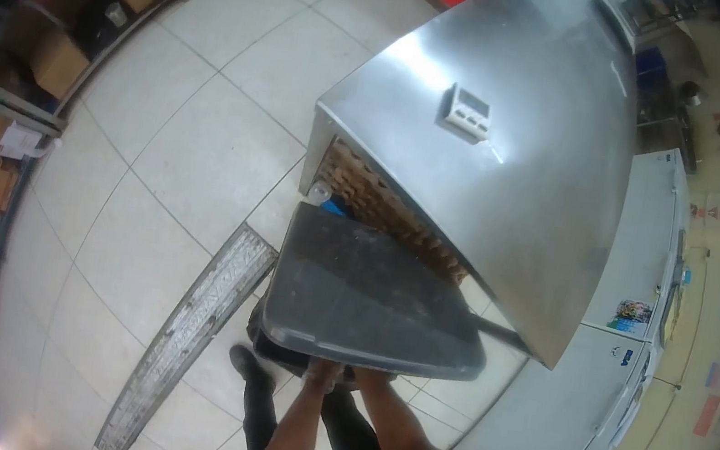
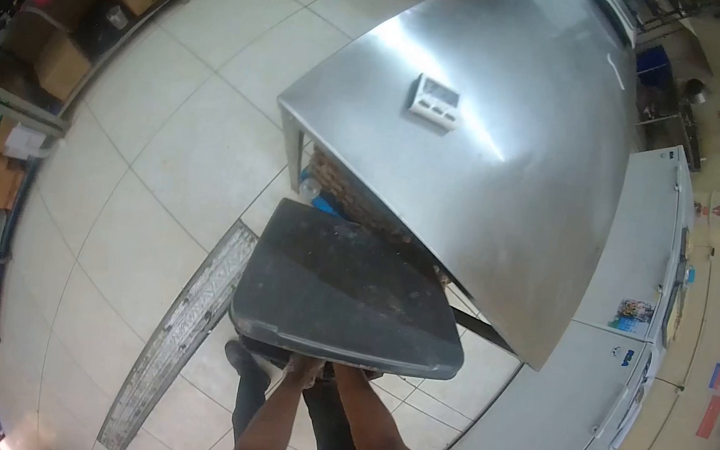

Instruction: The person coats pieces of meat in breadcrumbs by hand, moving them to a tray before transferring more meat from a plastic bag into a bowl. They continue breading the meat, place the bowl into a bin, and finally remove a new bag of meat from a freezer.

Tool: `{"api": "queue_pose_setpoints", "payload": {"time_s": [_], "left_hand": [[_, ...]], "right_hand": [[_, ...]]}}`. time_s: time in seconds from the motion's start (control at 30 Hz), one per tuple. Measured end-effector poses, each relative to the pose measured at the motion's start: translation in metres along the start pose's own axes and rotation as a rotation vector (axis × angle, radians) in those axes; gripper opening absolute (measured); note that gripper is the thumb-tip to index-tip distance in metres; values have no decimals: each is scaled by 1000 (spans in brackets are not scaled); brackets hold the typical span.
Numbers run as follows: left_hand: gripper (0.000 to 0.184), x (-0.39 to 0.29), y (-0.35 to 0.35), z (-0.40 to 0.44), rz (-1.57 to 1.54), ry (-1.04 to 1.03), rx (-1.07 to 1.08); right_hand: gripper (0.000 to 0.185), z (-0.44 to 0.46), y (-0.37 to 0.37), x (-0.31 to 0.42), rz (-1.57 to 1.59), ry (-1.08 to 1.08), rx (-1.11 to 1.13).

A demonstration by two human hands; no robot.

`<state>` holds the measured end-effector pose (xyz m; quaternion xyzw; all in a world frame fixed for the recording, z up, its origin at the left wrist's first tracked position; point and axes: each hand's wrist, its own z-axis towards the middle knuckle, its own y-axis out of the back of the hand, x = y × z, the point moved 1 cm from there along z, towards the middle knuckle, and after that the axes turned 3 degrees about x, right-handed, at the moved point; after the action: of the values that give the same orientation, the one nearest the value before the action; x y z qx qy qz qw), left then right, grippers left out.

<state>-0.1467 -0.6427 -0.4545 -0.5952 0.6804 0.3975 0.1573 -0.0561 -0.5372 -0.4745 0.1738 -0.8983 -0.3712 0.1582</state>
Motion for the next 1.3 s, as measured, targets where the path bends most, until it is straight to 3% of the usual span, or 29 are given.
{"api": "queue_pose_setpoints", "payload": {"time_s": [0.07,0.2,0.23,0.3,0.33,0.5,0.7,0.8,0.9,0.93,0.97,1.03,1.07,1.13,1.2,1.27,1.3], "left_hand": [[48,-2,13,-3,-111,92,53],[48,7,18,8,54,73,58],[48,8,18,10,78,71,61],[48,10,16,10,119,66,72],[48,11,16,11,141,63,81],[48,13,14,12,210,53,103],[48,23,-2,12,220,28,105],[48,-22,41,-27,-43,4,93],[46,-95,103,-99,-450,-201,138],[43,-71,100,-111,-722,-1,167],[39,-82,112,-127,-890,-18,64],[43,-7,82,-122,-604,-35,-261],[43,-21,74,-118,-579,-69,-191],[43,-51,58,-123,-1152,261,-172],[47,-6,46,-84,-1060,199,-176],[45,-11,51,-58,-1069,173,-171],[46,12,56,-36,-1127,122,-162]], "right_hand": [[44,-28,22,11,130,51,-15],[46,-80,70,41,522,228,-10],[47,-88,79,46,628,223,53],[62,-99,96,51,913,-11,497],[60,-101,96,56,972,-24,531],[52,-86,75,41,751,15,266],[42,-66,36,4,345,-175,171],[37,-52,11,-6,207,-229,184],[33,-32,-18,-5,168,-286,189],[31,-22,-18,-5,160,-290,188],[30,-12,-4,1,153,-277,197],[28,10,-2,-1,194,-270,230],[27,25,3,4,230,-283,233],[39,-8,-4,25,84,-318,-291],[52,-45,6,33,406,-355,-321],[56,-74,4,29,459,-210,-490],[41,-52,-39,22,501,-108,-362]]}}
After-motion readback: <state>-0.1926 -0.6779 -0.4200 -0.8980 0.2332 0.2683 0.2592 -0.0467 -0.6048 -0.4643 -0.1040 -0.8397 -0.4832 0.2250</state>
